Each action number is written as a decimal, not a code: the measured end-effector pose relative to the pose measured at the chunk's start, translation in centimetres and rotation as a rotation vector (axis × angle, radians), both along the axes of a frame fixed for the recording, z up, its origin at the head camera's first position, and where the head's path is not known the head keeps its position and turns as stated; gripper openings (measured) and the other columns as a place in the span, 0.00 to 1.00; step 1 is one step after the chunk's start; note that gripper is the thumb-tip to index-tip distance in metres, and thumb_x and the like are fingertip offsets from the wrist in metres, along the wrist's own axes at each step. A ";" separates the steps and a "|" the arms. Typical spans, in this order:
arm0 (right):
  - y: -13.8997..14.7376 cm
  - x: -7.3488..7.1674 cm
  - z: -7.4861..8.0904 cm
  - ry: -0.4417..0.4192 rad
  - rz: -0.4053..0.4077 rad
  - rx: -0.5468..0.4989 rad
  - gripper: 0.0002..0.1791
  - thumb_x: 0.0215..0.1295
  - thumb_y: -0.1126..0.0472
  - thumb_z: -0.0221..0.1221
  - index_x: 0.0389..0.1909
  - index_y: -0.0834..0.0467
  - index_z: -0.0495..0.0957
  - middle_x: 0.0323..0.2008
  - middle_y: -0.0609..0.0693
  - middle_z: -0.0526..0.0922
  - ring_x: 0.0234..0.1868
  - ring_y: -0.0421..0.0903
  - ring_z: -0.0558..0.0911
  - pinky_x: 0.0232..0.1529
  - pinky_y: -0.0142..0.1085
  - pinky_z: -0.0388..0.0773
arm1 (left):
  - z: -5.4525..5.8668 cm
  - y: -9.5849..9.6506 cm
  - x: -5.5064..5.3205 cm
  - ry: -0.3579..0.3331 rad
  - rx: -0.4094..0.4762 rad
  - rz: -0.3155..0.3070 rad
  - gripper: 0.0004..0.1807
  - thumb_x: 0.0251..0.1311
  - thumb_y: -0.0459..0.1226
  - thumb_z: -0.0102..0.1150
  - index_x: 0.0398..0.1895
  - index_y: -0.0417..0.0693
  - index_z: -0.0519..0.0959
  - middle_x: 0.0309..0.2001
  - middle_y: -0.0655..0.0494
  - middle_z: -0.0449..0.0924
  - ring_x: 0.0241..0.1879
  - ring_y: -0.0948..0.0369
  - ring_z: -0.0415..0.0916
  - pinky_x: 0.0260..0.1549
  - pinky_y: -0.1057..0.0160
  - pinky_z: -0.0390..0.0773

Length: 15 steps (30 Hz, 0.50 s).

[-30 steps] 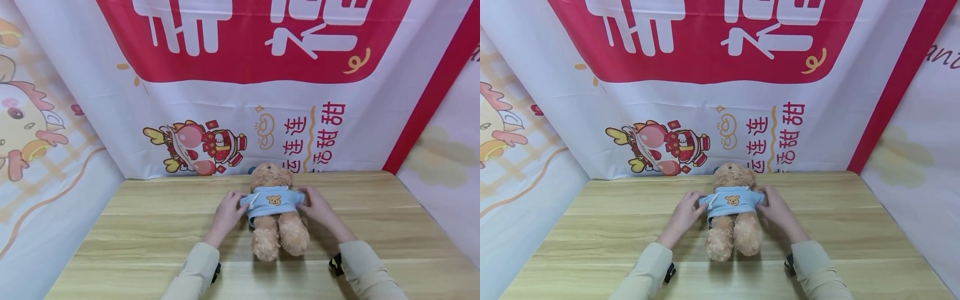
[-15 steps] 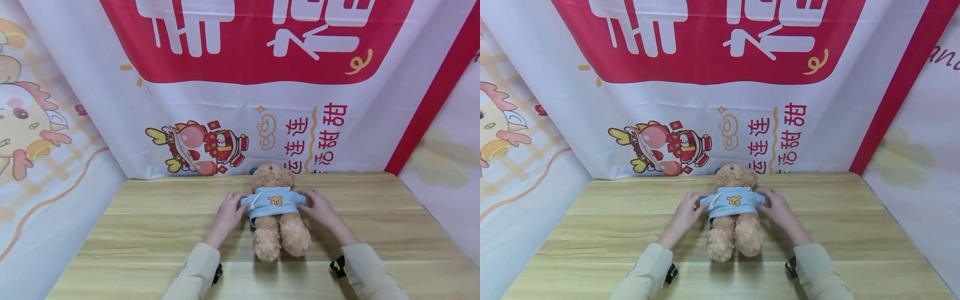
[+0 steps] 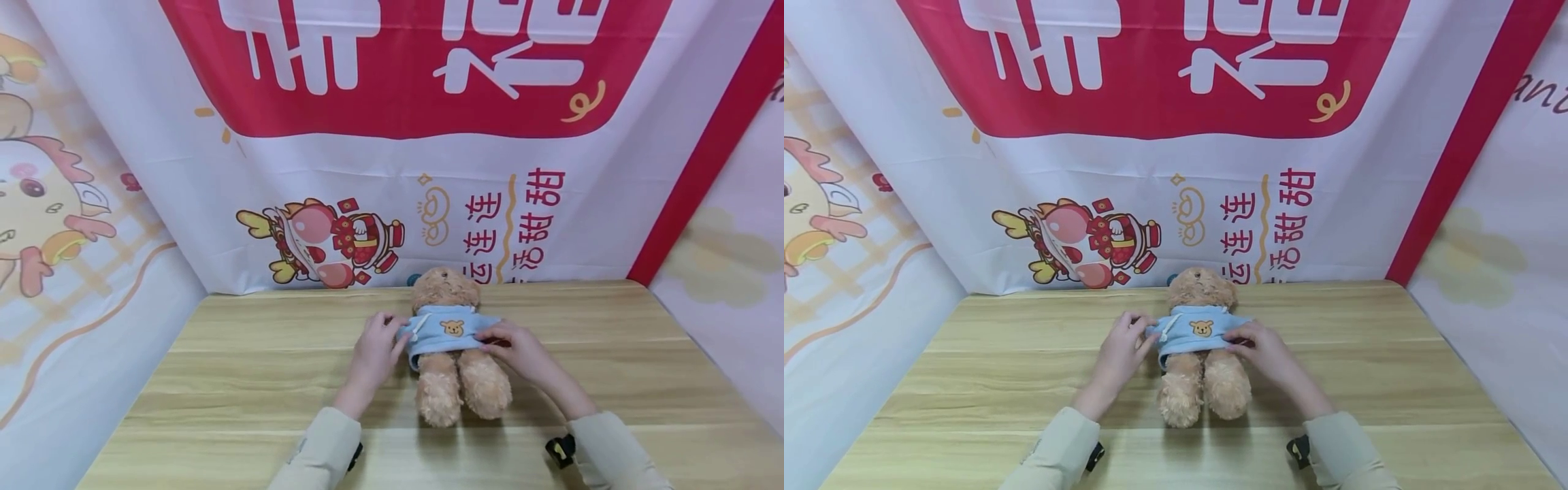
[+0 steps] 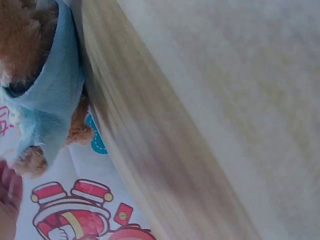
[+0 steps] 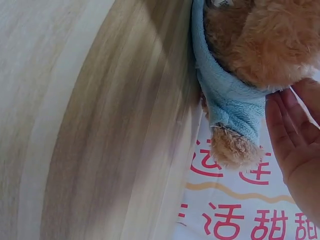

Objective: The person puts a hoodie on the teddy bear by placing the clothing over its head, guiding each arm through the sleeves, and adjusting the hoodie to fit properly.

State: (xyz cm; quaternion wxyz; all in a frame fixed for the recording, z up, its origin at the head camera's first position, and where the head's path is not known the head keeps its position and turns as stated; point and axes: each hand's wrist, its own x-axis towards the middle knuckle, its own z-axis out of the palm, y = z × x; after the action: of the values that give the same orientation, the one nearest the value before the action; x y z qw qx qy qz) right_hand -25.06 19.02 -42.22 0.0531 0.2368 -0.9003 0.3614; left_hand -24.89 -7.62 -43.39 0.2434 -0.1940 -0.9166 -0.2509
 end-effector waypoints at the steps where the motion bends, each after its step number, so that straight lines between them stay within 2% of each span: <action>1: 0.0 -0.1 0.0 -0.002 0.003 0.001 0.11 0.57 0.66 0.63 0.42 0.61 0.83 0.39 0.54 0.83 0.40 0.48 0.81 0.42 0.32 0.81 | 0.0 0.1 0.2 0.016 -0.009 -0.018 0.08 0.58 0.40 0.63 0.38 0.48 0.81 0.41 0.51 0.78 0.41 0.56 0.77 0.39 0.61 0.82; 3: 0.0 -0.2 -0.1 -0.013 0.000 0.002 0.10 0.57 0.65 0.63 0.40 0.62 0.82 0.38 0.55 0.82 0.39 0.48 0.81 0.42 0.35 0.82 | 0.1 0.5 0.5 -0.005 -0.021 -0.051 0.08 0.57 0.42 0.64 0.34 0.49 0.80 0.36 0.55 0.77 0.37 0.60 0.76 0.37 0.63 0.81; 5: -0.1 -0.4 -0.2 -0.011 -0.003 0.006 0.09 0.56 0.64 0.64 0.38 0.63 0.82 0.38 0.56 0.82 0.39 0.49 0.81 0.43 0.38 0.82 | 0.2 0.7 0.8 -0.082 -0.038 -0.072 0.11 0.56 0.46 0.63 0.34 0.49 0.80 0.36 0.56 0.77 0.38 0.60 0.75 0.39 0.63 0.81; 7: -0.3 -0.5 -0.4 -0.009 -0.001 0.003 0.09 0.56 0.63 0.64 0.36 0.63 0.81 0.37 0.56 0.82 0.39 0.50 0.81 0.45 0.43 0.81 | 0.2 0.8 0.9 -0.160 -0.061 -0.078 0.14 0.56 0.48 0.62 0.37 0.48 0.80 0.39 0.54 0.78 0.44 0.57 0.77 0.48 0.58 0.80; 9: -0.4 -0.5 -0.6 0.008 0.008 -0.002 0.08 0.56 0.63 0.65 0.36 0.62 0.81 0.38 0.56 0.83 0.41 0.53 0.82 0.55 0.50 0.76 | 0.0 0.7 0.9 -0.217 -0.076 -0.088 0.17 0.57 0.49 0.61 0.41 0.47 0.80 0.43 0.53 0.78 0.50 0.53 0.77 0.59 0.52 0.74; 13: -0.4 -0.4 -0.8 0.029 0.025 -0.024 0.06 0.56 0.68 0.63 0.36 0.62 0.81 0.41 0.58 0.84 0.51 0.61 0.81 0.66 0.60 0.57 | -0.4 0.2 0.6 -0.251 -0.085 -0.146 0.17 0.58 0.47 0.60 0.45 0.46 0.80 0.47 0.51 0.78 0.54 0.51 0.76 0.69 0.46 0.58; 15: -0.3 -0.3 -0.9 0.011 0.034 -0.037 0.08 0.55 0.71 0.62 0.37 0.62 0.80 0.44 0.61 0.84 0.55 0.64 0.78 0.65 0.59 0.60 | -0.5 -0.1 0.5 -0.254 -0.089 -0.172 0.16 0.59 0.44 0.60 0.46 0.45 0.80 0.48 0.51 0.78 0.54 0.52 0.77 0.70 0.47 0.56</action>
State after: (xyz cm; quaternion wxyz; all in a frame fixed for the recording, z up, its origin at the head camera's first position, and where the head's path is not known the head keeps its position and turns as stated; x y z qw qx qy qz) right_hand -25.36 18.67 -43.08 0.0561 0.2530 -0.8889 0.3778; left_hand -24.40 -7.72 -43.92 0.0945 -0.2491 -0.9302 -0.2526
